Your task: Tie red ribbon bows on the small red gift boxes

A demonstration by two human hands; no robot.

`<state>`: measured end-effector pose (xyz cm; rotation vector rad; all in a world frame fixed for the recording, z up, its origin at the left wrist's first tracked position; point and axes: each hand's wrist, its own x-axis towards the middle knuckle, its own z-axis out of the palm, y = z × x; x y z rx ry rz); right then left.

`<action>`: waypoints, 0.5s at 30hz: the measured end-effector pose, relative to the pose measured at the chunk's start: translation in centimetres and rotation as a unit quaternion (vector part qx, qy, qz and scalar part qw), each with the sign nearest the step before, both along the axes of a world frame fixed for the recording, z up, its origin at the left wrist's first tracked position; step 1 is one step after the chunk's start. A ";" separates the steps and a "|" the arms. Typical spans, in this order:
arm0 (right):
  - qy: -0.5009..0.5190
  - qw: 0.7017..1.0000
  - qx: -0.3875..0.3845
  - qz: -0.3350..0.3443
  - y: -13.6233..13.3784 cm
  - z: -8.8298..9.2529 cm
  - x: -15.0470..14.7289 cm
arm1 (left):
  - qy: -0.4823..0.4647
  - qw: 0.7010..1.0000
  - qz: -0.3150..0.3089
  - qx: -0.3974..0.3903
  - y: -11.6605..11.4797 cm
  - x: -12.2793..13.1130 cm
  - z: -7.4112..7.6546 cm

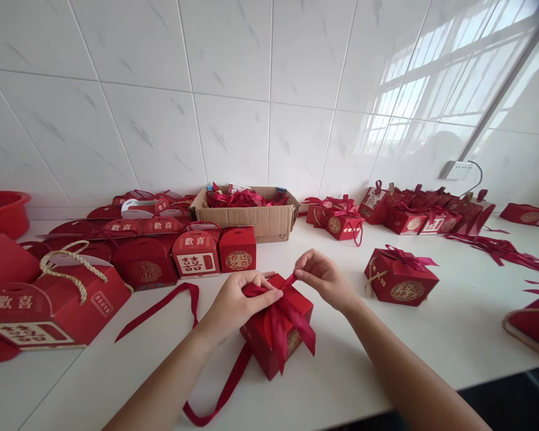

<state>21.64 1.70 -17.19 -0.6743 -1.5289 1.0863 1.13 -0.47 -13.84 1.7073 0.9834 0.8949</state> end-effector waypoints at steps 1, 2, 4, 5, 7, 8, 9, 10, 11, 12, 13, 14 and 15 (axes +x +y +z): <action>-0.004 1.000 -0.001 0.000 0.0 0.1 0.1 | 0.001 1.000 0.000 0.000 0.0 0.0 0.0; -0.012 1.000 0.001 -0.005 0.0 0.3 0.2 | 0.003 1.000 0.001 0.000 0.0 0.0 0.0; -0.044 0.998 0.022 -0.037 -0.3 1.0 0.8 | 0.007 1.000 0.001 0.005 -0.1 0.0 0.0; -0.069 0.995 0.047 -0.063 -0.7 1.5 1.1 | 0.011 1.000 0.002 0.008 -0.1 0.0 0.0; -0.141 0.975 0.128 -0.114 -2.3 2.7 1.8 | 0.018 1.000 0.007 0.014 -0.1 0.0 0.0; -0.186 0.957 0.179 -0.131 -3.4 3.2 2.0 | 0.019 1.000 0.010 0.014 -0.1 0.0 0.0; -0.236 0.935 0.228 -0.136 -4.6 3.6 2.1 | 0.017 1.000 0.009 0.013 -0.1 0.0 -0.1; -0.288 0.911 0.262 -0.135 -5.8 3.8 1.9 | 0.013 1.000 0.007 0.012 -0.1 0.0 -0.1; -0.330 0.886 0.293 -0.144 -7.0 3.7 1.5 | 0.008 1.000 0.003 0.013 -0.2 0.0 -0.1; -0.368 0.860 0.315 -0.161 -8.1 3.4 0.9 | 0.002 1.000 -0.001 0.017 -0.2 0.1 -0.1; -0.394 0.839 0.328 -0.182 -8.9 2.8 0.2 | -0.002 1.000 -0.004 0.022 -0.2 0.1 -0.2; -0.405 0.825 0.339 -0.202 -9.5 2.2 -0.6 | -0.004 1.000 -0.004 0.028 -0.2 0.1 -0.3; -0.404 0.816 0.349 -0.219 -9.9 1.4 -1.3 | -0.005 0.999 -0.001 0.034 -0.2 0.2 -0.4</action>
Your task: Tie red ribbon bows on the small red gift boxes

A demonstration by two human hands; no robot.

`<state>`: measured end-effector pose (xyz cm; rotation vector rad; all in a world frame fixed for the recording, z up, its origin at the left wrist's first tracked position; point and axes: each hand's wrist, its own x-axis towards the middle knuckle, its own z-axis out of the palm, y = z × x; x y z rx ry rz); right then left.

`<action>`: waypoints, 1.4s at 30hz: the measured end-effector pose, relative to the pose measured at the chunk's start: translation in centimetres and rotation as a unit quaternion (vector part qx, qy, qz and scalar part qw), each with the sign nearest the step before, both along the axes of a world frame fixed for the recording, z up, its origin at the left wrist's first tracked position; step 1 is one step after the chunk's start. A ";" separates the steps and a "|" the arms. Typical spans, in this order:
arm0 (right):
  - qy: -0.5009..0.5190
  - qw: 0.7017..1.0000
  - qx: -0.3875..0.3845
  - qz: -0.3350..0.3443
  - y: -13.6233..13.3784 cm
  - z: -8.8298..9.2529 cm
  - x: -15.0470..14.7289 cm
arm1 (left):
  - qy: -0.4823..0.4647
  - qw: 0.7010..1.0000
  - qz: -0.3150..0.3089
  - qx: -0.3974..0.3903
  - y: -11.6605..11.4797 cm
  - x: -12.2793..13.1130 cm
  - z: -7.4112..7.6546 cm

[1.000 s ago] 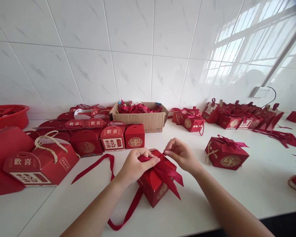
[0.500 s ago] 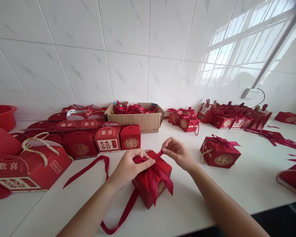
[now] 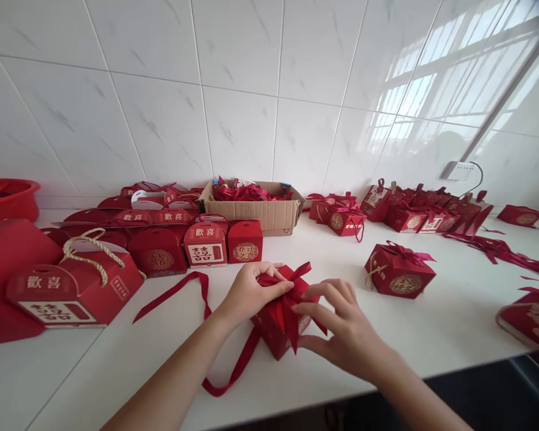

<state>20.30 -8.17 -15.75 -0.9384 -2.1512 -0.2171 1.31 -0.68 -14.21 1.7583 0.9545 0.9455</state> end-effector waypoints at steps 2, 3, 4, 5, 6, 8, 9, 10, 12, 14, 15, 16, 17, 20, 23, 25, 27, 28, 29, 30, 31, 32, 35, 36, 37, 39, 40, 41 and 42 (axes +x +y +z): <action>0.025 0.999 0.033 -0.005 -0.3 -1.3 -1.3 | -0.004 1.000 0.010 0.009 0.0 0.0 -0.2; 0.040 0.998 0.046 -0.002 -0.3 -1.9 -1.8 | -0.008 1.000 0.013 0.013 0.0 0.1 -0.4; 0.054 0.997 0.056 0.003 -0.3 -2.2 -2.2 | -0.012 1.000 0.015 0.016 0.0 0.1 -0.5; 0.065 0.996 0.062 0.007 -0.4 -2.4 -2.5 | -0.015 1.000 0.015 0.018 0.0 0.1 -0.6; 0.073 0.995 0.065 0.009 -0.4 -2.5 -2.7 | -0.017 1.000 0.015 0.019 0.0 0.1 -0.7; 0.077 0.995 0.066 0.011 -0.7 -2.4 -3.0 | -0.016 0.999 0.019 0.020 0.0 0.1 -0.7; 0.077 0.995 0.069 0.011 -0.8 -2.3 -3.1 | -0.014 0.999 0.023 0.019 0.0 0.1 -0.7; 0.076 0.995 0.071 0.010 -1.0 -2.2 -3.2 | -0.013 0.999 0.027 0.019 0.0 0.1 -0.7; 0.073 0.994 0.075 0.009 -1.2 -2.0 -3.3 | -0.009 0.999 0.031 0.016 0.0 0.1 -0.6; 0.076 0.994 0.078 0.008 -1.4 -1.9 -3.5 | -0.008 0.999 0.033 0.013 0.0 0.1 -0.6; 0.081 0.993 0.083 0.007 -1.4 -1.8 -3.5 | -0.007 0.999 0.036 0.014 0.0 0.1 -0.6; 0.087 0.992 0.089 0.007 -1.5 -1.8 -3.7 | -0.007 0.999 0.039 0.016 0.0 0.1 -0.6; 0.094 0.991 0.096 0.009 -1.6 -1.7 -3.8 | -0.006 0.999 0.042 0.018 0.0 0.2 -0.6; 0.108 0.988 0.107 0.015 -1.9 -1.7 -4.2 | -0.004 0.999 0.047 0.023 -0.1 0.3 -0.7; 0.101 0.990 0.091 0.026 -2.3 -1.3 -3.7 | -0.004 0.999 0.050 0.014 0.0 0.3 -0.7; 0.090 0.993 0.049 0.057 -2.0 -0.6 -2.5 | -0.004 0.999 0.050 0.007 0.0 0.2 -0.7; 0.107 0.991 -0.018 0.082 -0.8 0.3 -1.0 | -0.005 0.999 0.046 -0.002 0.1 0.1 -0.7; 0.139 0.986 -0.056 0.069 0.2 0.7 -0.2 | -0.005 0.999 0.043 -0.006 0.1 0.1 -0.7; 0.185 0.978 -0.091 0.033 1.3 1.1 0.6 | -0.005 0.999 0.041 -0.009 0.0 0.1 -0.6; 0.211 0.968 -0.134 -0.013 2.6 1.3 1.2 | -0.006 0.999 0.039 -0.010 0.0 0.1 -0.6; 0.204 0.958 -0.196 -0.040 4.0 1.5 1.6 | -0.009 0.999 0.037 -0.009 0.0 0.1 -0.6; 0.187 0.945 -0.265 -0.039 5.3 1.6 1.9 | -0.013 0.999 0.034 -0.008 0.0 0.1 -0.5; 0.171 0.888 -0.424 0.045 8.1 1.1 2.1 | -0.026 0.999 0.023 -0.012 -0.1 0.1 -0.5; 0.191 0.870 -0.448 0.077 8.6 0.8 2.0 | -0.029 0.999 0.020 -0.016 0.0 0.1 -0.5; 0.219 0.855 -0.458 0.102 8.9 0.5 1.8 | -0.031 0.999 0.017 -0.020 0.0 0.1 -0.5; 0.269 0.837 -0.458 0.131 9.0 0.0 1.7 | -0.033 0.999 0.011 -0.025 0.1 0.1 -0.6; 0.284 0.833 -0.456 0.136 8.9 -0.2 1.6 | -0.034 0.999 0.008 -0.027 0.1 0.1 -0.7; 0.292 0.831 -0.453 0.138 8.8 -0.4 1.6 | -0.035 0.999 0.005 -0.027 0.2 0.1 -0.7; 0.296 0.830 -0.451 0.139 8.7 -0.4 1.7 | -0.035 0.999 0.002 -0.027 0.2 0.1 -0.7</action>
